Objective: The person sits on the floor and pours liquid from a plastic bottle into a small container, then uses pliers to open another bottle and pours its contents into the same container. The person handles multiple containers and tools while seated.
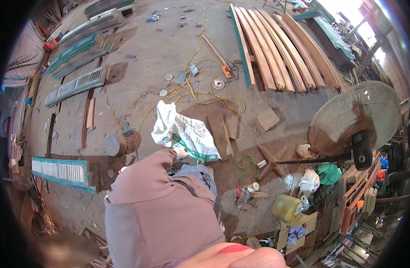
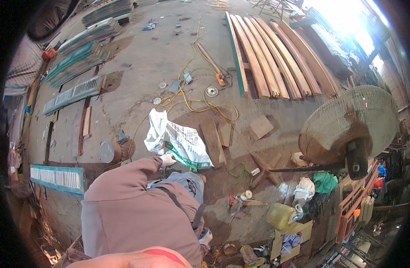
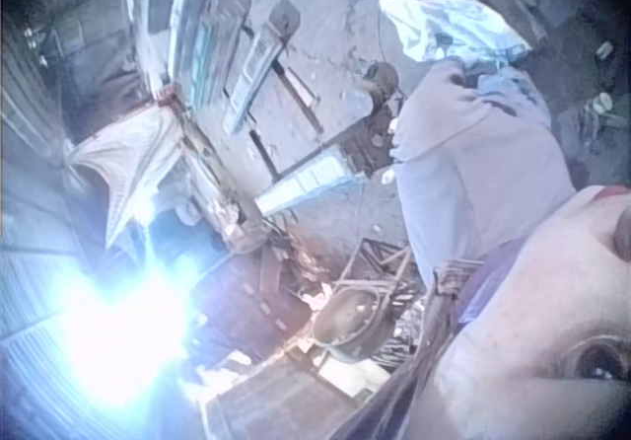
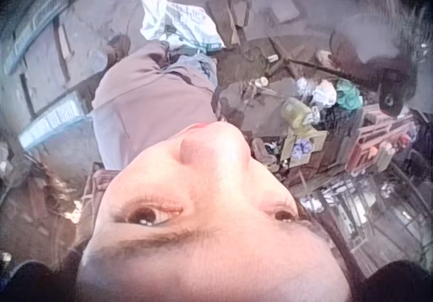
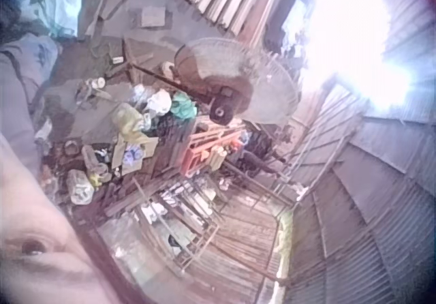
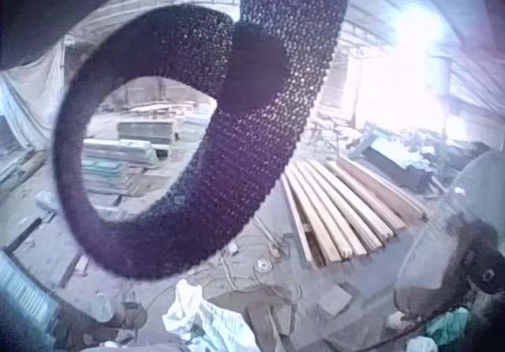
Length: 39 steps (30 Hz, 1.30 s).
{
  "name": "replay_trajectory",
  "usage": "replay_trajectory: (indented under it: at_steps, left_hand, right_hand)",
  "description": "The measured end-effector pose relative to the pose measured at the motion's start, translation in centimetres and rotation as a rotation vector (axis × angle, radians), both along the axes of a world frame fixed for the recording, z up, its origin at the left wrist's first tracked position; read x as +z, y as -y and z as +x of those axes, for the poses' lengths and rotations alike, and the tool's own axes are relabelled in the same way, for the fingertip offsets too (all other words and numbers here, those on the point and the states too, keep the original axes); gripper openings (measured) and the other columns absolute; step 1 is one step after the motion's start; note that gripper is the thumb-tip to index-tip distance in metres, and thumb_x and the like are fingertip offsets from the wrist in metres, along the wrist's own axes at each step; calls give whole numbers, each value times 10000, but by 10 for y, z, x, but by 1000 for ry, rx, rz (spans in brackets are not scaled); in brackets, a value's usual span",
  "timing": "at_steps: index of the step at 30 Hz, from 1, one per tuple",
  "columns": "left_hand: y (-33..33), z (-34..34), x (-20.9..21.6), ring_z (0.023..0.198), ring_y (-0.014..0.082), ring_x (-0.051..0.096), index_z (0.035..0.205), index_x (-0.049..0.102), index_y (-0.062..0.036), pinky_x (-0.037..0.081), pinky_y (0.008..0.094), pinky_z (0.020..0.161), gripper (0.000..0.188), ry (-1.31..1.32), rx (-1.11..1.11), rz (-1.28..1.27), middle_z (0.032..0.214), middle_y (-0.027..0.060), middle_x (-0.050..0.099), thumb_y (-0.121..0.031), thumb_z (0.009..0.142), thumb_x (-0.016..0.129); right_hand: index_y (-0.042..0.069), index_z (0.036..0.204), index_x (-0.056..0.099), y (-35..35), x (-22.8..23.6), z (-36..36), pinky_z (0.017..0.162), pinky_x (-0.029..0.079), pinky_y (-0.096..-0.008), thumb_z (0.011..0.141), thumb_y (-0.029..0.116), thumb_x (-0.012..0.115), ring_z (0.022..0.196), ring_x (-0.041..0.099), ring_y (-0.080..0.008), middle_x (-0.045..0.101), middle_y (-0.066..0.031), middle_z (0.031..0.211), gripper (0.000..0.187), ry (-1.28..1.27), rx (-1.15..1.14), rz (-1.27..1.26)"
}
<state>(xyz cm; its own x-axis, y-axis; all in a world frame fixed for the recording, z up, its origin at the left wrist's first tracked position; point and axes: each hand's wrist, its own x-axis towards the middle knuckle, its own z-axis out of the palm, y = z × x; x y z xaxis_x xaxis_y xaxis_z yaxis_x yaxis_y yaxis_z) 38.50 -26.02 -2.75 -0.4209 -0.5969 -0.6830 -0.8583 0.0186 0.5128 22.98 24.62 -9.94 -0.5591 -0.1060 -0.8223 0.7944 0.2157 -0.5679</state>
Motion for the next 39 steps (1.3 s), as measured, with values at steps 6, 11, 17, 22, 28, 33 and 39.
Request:
replay_trajectory:
  at_steps: [6, 11, 17, 22, 28, 33, 39]
  left_hand:
    - [-14, 63, -30, 941, 347, 662, 1085, 667, -10, 527, 425, 787, 460, 157, 139, -35, 1032, 222, 678, -354, 783, 622]
    - [-15, 48, -13, 1087, 381, 624, 1204, 613, 16, 507, 418, 903, 599, 130, 100, 15, 1168, 247, 647, -393, 767, 629]
    - [-25, 54, -22, 1192, 388, 565, 1260, 584, 25, 463, 425, 989, 669, 140, 57, 3, 1268, 263, 591, -419, 761, 614]
    - [-14, 48, -24, 1077, 385, 624, 1180, 617, 21, 496, 444, 897, 604, 110, 28, -33, 1145, 270, 643, -438, 787, 616]
    - [-6, 39, -17, 1084, 388, 620, 1221, 584, 42, 498, 443, 900, 617, 87, 30, -60, 1166, 281, 630, -403, 794, 611]
    - [-3, 27, -11, 1149, 394, 587, 1200, 599, 56, 469, 438, 966, 640, 67, 27, 20, 1225, 285, 601, -428, 781, 599]
    - [-12, 37, -14, 1225, 382, 543, 1311, 533, 48, 440, 410, 1025, 697, 87, 73, 56, 1307, 283, 555, -423, 802, 601]
  right_hand:
    - [75, 861, 643, 53, 70, -11, 575, 513, -347, 909, 187, 607, 620, 604, -194, 628, -40, 744, 127, -102, 171, -47]
    - [69, 864, 654, 25, -14, -20, 614, 520, -343, 906, 185, 607, 649, 602, -171, 632, -25, 768, 132, 27, 38, -54]
    - [67, 866, 657, 30, 4, -22, 618, 519, -342, 906, 184, 606, 655, 601, -168, 633, -24, 772, 134, 67, 51, -1]
    - [66, 868, 659, 35, 7, -21, 622, 518, -341, 906, 184, 606, 659, 601, -165, 634, -24, 776, 135, 81, 61, -1]
    - [64, 870, 661, 31, 8, -23, 626, 517, -340, 905, 183, 605, 665, 600, -161, 635, -23, 779, 137, 87, 71, 2]
    - [62, 872, 664, 23, 10, -27, 630, 516, -339, 905, 183, 605, 670, 600, -159, 636, -22, 783, 139, 94, 93, 14]
    - [61, 874, 666, 14, 16, -23, 634, 515, -338, 905, 183, 604, 676, 599, -155, 638, -21, 787, 141, 112, 116, 13]
